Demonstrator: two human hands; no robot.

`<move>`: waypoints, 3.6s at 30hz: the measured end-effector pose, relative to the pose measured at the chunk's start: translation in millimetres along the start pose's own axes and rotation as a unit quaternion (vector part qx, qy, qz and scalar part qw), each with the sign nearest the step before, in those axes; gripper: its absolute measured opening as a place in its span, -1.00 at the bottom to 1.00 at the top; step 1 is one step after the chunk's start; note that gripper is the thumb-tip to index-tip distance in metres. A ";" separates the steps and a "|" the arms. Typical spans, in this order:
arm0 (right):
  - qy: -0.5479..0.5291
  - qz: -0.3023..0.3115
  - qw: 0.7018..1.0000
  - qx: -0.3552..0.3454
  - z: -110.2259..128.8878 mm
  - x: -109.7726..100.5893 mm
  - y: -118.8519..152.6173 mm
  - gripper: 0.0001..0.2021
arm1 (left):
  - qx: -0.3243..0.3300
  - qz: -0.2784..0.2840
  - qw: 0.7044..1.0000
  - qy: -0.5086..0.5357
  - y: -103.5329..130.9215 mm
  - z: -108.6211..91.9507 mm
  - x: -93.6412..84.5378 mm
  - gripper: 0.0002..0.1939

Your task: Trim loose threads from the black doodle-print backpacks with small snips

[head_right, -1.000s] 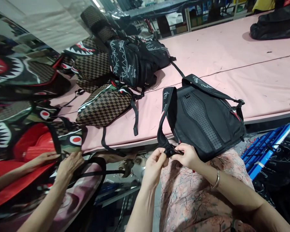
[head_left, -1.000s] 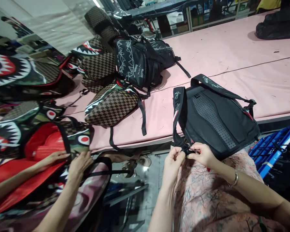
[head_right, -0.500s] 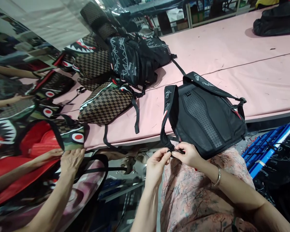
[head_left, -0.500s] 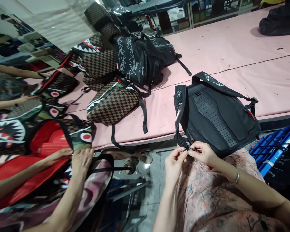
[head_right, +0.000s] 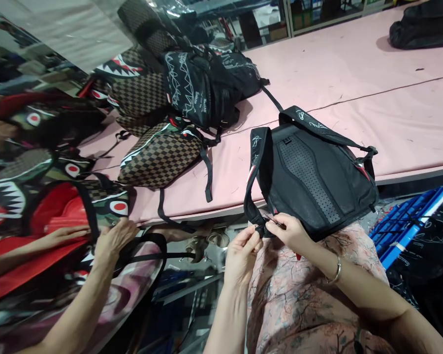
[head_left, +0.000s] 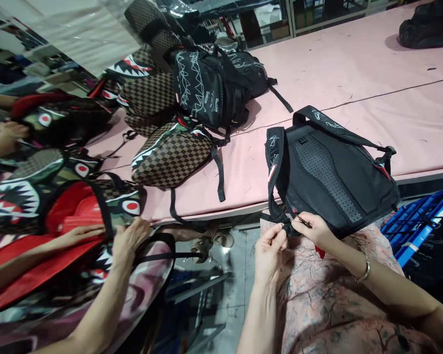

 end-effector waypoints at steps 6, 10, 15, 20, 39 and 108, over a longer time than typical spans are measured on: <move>0.089 -0.161 0.983 -0.012 7.1 -5.3 22.3 -0.74 | 0.016 -0.007 1.000 0.014 3.8 -6.1 5.8 -0.69; 0.170 -0.113 0.978 -0.041 17.0 -13.5 33.7 -0.79 | 0.024 -0.018 1.000 0.009 6.2 -8.4 8.6 -0.67; 0.249 -0.085 0.961 -0.089 23.5 -13.9 37.2 -0.83 | 0.029 -0.021 0.999 0.007 7.0 -7.0 10.8 -0.68; 0.306 -0.075 0.941 -0.126 27.9 -12.2 33.5 -0.82 | 0.034 -0.032 0.999 0.003 7.9 -5.9 9.4 -0.68; 0.043 -0.027 0.999 -0.008 17.6 2.5 10.9 -0.81 | 0.032 -0.033 0.998 -0.033 8.7 -8.4 8.8 -0.74; 0.222 0.019 0.970 -0.099 -6.5 19.2 1.2 -0.91 | 0.063 0.049 0.939 -0.335 -17.6 -7.3 -35.0 -0.77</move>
Point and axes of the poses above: each hand's wrist, its own y-axis away from the middle knuckle, its own x-axis out of the palm, z = x × y, the point moved 2 cm from there along -y, towards the middle knuckle, and after that the axes turned 2 degrees about x, right-handed, at the moved point
